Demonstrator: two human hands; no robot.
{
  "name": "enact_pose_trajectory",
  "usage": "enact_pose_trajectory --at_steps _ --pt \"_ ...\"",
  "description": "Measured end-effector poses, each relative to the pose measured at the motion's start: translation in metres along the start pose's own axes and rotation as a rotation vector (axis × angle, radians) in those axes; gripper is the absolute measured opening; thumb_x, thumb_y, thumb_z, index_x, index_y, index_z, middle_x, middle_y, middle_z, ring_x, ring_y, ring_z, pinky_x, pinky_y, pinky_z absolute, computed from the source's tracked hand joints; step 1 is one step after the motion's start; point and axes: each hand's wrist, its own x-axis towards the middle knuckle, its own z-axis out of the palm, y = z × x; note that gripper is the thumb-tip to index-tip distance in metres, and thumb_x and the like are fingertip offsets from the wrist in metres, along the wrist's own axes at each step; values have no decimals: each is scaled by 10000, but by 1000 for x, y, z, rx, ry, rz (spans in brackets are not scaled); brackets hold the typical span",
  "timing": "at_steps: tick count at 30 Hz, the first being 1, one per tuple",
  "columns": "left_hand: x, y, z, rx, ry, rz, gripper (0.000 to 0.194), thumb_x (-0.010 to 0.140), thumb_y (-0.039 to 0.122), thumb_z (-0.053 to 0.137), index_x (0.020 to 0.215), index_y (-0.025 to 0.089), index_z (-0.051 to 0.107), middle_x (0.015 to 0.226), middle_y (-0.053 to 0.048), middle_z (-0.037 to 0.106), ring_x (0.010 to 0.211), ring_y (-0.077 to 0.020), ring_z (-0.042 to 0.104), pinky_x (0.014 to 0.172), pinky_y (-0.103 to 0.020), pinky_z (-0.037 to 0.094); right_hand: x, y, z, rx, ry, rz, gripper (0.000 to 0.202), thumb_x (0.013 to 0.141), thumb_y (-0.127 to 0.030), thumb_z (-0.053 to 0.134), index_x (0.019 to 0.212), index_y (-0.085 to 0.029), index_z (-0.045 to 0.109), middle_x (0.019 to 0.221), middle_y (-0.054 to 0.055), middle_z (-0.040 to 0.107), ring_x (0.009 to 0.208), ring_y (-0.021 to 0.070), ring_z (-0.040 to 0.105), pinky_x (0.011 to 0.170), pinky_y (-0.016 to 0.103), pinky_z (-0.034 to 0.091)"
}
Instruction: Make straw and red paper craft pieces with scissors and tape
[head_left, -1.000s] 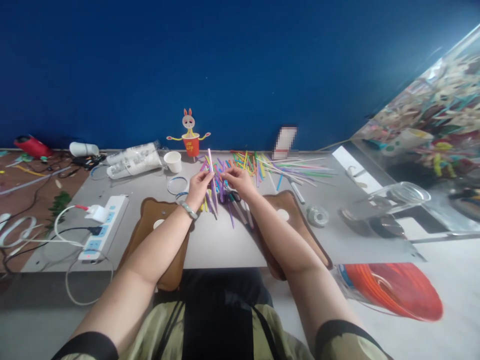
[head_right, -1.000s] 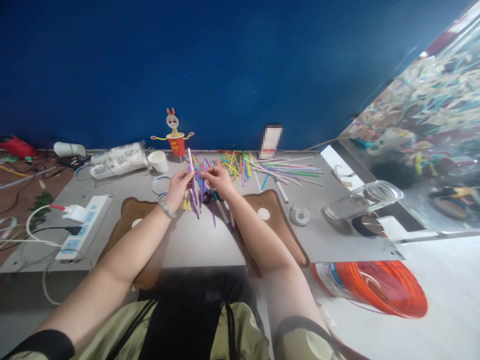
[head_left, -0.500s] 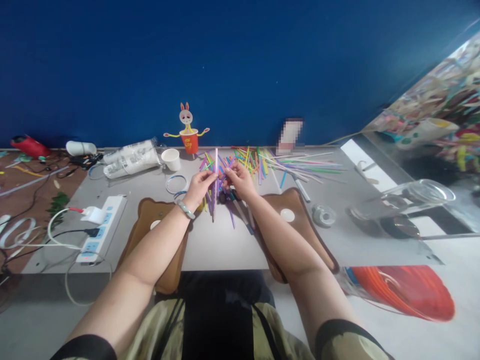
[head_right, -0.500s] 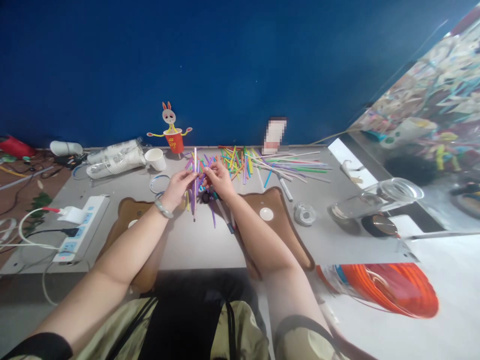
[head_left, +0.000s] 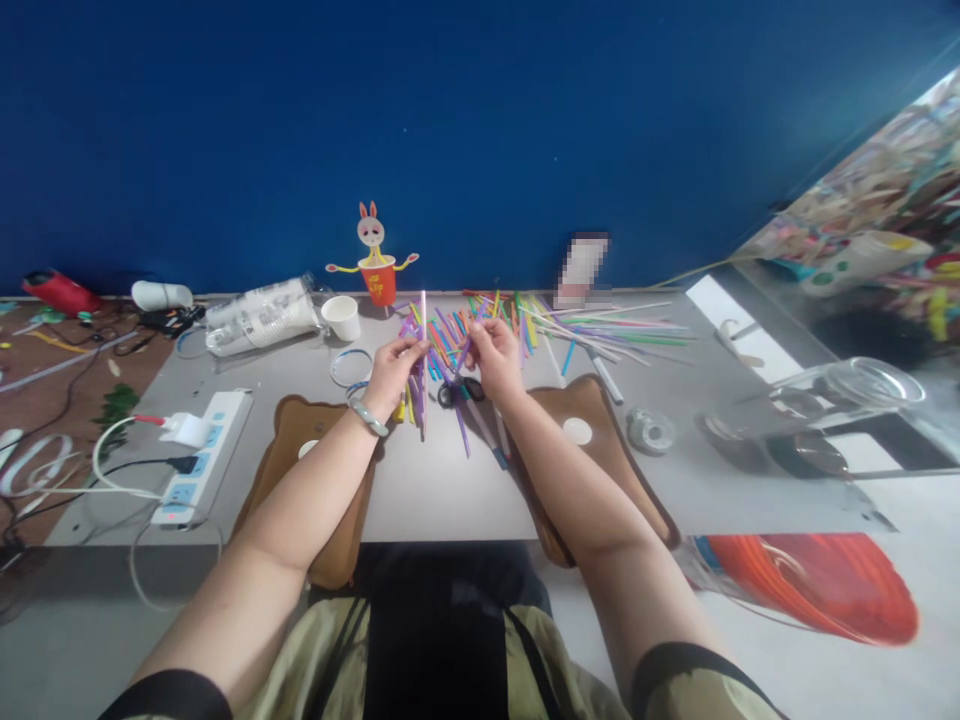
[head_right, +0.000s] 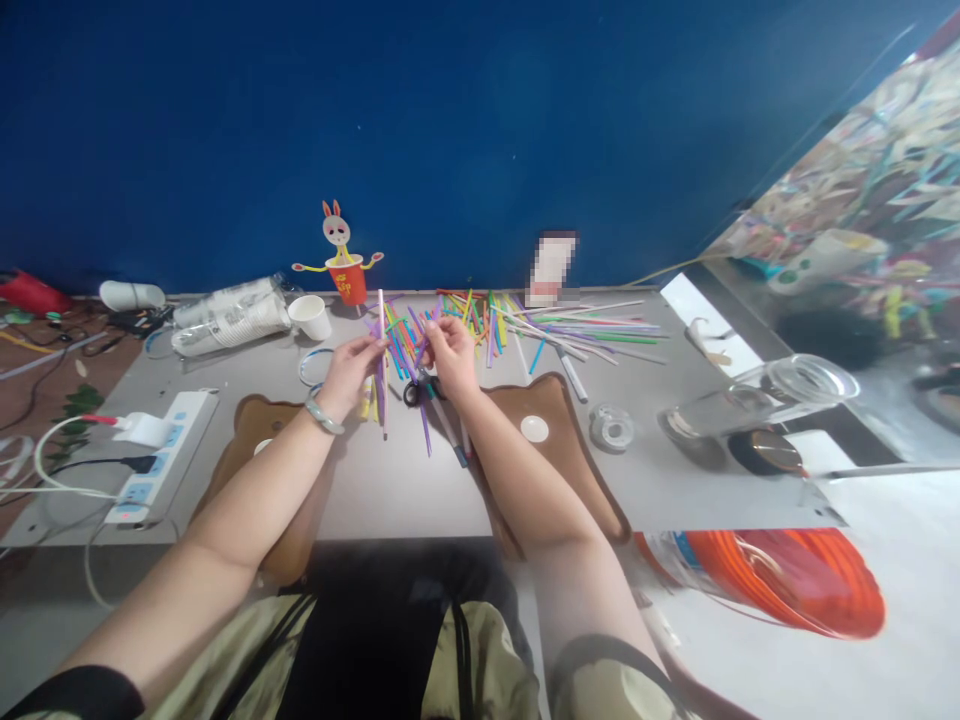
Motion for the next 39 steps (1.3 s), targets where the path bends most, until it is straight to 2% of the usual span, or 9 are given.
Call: enact_pose_trajectory --at_steps 3,6,15,20,25,33,39 --pt "-1 1 2 -9 -22 -26 290 621 384 839 689 142 693 606 15 602 528 -78 530 511 -201 406 -4 3 3 41 -164 94 466 704 -617 723 755 -221 485 594 -63 550 412 58 452 393 196 341" --pt "-3 2 4 -37 -35 -31 303 616 396 838 703 142 697 617 10 616 546 -90 552 531 -211 440 -5 6 4 48 -227 154 451 665 -595 767 725 -207 545 542 -73 509 408 60 446 395 196 347" --pt "-7 8 5 -81 -80 -84 326 592 389 850 739 135 708 687 -22 641 593 -113 599 542 -241 510 -7 9 4 22 -287 215 409 616 -531 820 722 -177 645 515 -51 561 440 78 509 428 196 390" --pt "-7 8 6 -82 -63 -36 308 576 362 857 688 127 693 706 -21 627 622 -108 600 542 -227 510 -9 12 6 72 -307 240 414 602 -505 843 737 -172 637 509 -48 582 449 83 538 449 194 428" --pt "-6 5 6 -95 -47 5 298 556 341 864 671 130 689 811 -35 650 693 -121 625 573 -233 525 -8 14 6 110 -333 244 442 603 -530 840 741 -166 632 501 -43 597 444 81 551 449 187 439" --pt "-6 7 5 -93 -60 -53 300 546 341 862 673 140 680 767 -24 638 697 -141 621 550 -253 534 -9 14 6 140 -364 273 440 598 -519 852 755 -162 649 514 -36 616 462 83 569 470 185 455" --pt "-6 9 5 -47 -46 -8 269 582 351 829 656 127 698 796 -33 626 682 -122 606 558 -239 524 -10 15 5 129 -395 265 443 627 -541 826 778 -166 645 536 -44 607 464 78 558 469 187 455"
